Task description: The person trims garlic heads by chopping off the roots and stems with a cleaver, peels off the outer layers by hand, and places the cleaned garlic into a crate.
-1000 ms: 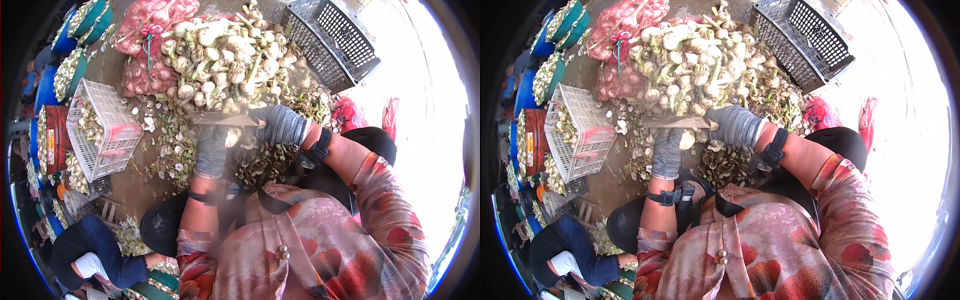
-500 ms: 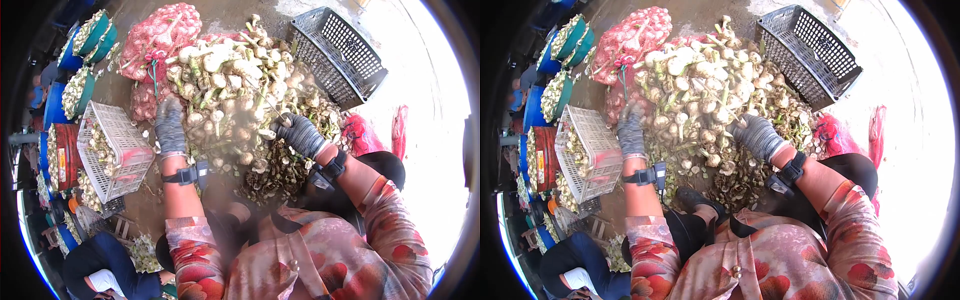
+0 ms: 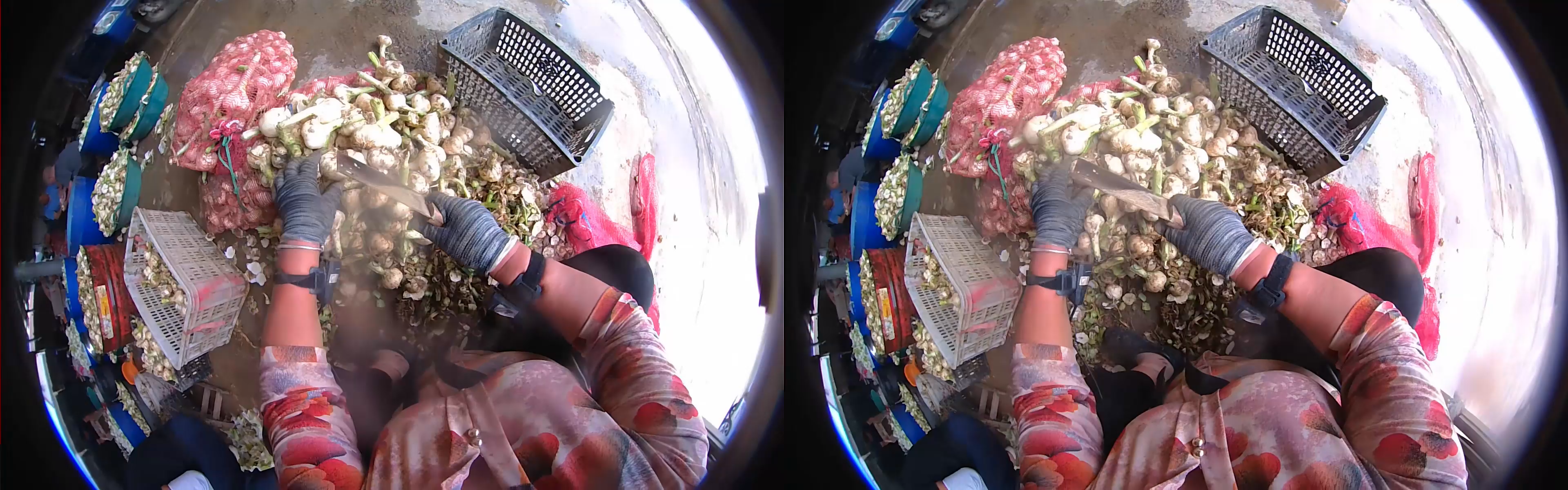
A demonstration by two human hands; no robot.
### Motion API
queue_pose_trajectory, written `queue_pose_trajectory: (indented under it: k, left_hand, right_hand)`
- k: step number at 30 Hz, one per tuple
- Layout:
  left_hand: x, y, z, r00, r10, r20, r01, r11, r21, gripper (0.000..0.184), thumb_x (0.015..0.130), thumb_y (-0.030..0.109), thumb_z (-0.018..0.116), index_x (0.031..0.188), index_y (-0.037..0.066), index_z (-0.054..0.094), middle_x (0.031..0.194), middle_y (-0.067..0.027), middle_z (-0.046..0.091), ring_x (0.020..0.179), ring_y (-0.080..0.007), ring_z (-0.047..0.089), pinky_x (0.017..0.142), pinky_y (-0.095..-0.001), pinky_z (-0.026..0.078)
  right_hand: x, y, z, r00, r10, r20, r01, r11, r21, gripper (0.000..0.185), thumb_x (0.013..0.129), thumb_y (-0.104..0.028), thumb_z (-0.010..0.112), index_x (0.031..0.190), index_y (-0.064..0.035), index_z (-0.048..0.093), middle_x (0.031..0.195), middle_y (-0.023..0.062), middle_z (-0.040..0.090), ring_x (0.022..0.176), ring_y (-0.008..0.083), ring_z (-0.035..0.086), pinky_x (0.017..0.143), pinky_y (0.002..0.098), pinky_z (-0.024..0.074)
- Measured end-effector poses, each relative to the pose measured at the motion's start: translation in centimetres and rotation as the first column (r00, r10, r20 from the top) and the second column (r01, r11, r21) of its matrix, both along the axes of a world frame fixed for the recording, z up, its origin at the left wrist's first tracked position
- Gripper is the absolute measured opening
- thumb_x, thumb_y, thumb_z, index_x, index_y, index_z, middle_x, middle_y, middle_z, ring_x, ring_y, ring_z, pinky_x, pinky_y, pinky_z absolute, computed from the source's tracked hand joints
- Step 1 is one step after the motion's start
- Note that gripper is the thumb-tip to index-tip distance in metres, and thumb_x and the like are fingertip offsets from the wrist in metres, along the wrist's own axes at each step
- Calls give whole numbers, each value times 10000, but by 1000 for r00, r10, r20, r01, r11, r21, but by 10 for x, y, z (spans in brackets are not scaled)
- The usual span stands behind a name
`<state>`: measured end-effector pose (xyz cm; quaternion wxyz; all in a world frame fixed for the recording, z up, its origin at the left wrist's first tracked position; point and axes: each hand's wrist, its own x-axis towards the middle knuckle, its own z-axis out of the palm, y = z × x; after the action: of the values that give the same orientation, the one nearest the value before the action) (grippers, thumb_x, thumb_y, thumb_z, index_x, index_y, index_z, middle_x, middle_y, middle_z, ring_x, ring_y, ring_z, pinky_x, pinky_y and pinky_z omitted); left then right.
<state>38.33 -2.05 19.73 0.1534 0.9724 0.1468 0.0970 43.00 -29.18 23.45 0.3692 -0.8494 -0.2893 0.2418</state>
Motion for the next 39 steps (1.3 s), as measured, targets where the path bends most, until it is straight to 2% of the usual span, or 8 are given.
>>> queue_pose_trajectory:
  k: [2,4,5,15,23,27,30,39]
  left_hand:
    - [-31,-12,-1,994,-2,108,47,912,-407,432,825,229,665,1212,68,559,1214,-141,559,1094,-345,532,1011,-439,374]
    - [-69,-39,7,962,-267,-64,262,961,-85,353,893,160,581,1217,28,538,1203,-131,564,1107,-315,532,1008,-414,384]
    - [-84,-63,25,990,-137,-22,117,911,-394,322,929,154,523,1231,42,535,1192,-137,568,1108,-287,534,986,-396,407]
    - [-162,-90,-5,954,-187,232,205,977,-56,281,865,160,613,1111,26,603,974,-112,642,866,-261,616,765,-378,490]
    - [-159,-142,77,947,231,225,31,628,-778,449,817,95,700,1211,32,493,1125,-81,568,999,-194,550,893,-341,459]
    - [-152,-132,68,919,345,193,-12,512,-859,471,830,101,698,1235,25,469,1154,-82,557,1031,-177,537,916,-333,446]
    - [-173,-108,5,975,72,209,39,874,-484,405,882,169,642,1227,18,494,1157,-113,580,1044,-211,558,912,-347,451]
    - [-177,-109,-1,997,-57,58,67,980,-186,265,887,192,600,1112,51,613,1067,-138,629,994,-307,590,871,-408,463]
  right_hand:
    - [-4,1,6,979,102,178,-103,995,-3,326,865,-351,636,1025,-69,597,833,187,628,783,395,609,681,427,490]
    - [-10,2,11,927,217,305,-212,976,-51,267,824,-276,642,1001,-83,594,816,177,645,794,380,637,680,453,503]
    - [-14,3,18,907,278,318,-265,961,-83,247,802,-248,643,974,-77,593,807,175,661,802,366,657,687,471,512]
    - [-60,-4,28,846,471,252,-436,881,-184,260,735,-146,635,974,-65,574,780,179,658,766,376,657,651,476,506]
    - [-11,-21,-30,991,109,-79,-130,932,-338,226,884,-247,548,933,-35,608,758,207,658,734,376,657,655,442,520]
    - [-49,-11,0,893,352,280,-356,934,-39,239,806,-227,632,1006,-98,609,768,180,661,744,372,661,659,457,514]
    - [-65,-11,24,818,450,358,-476,879,-18,275,723,-123,623,997,-98,612,746,161,651,731,370,657,612,470,502]
    - [-58,-8,11,802,529,277,-508,848,-152,263,736,-130,613,994,-86,584,720,165,641,712,383,651,608,479,501]
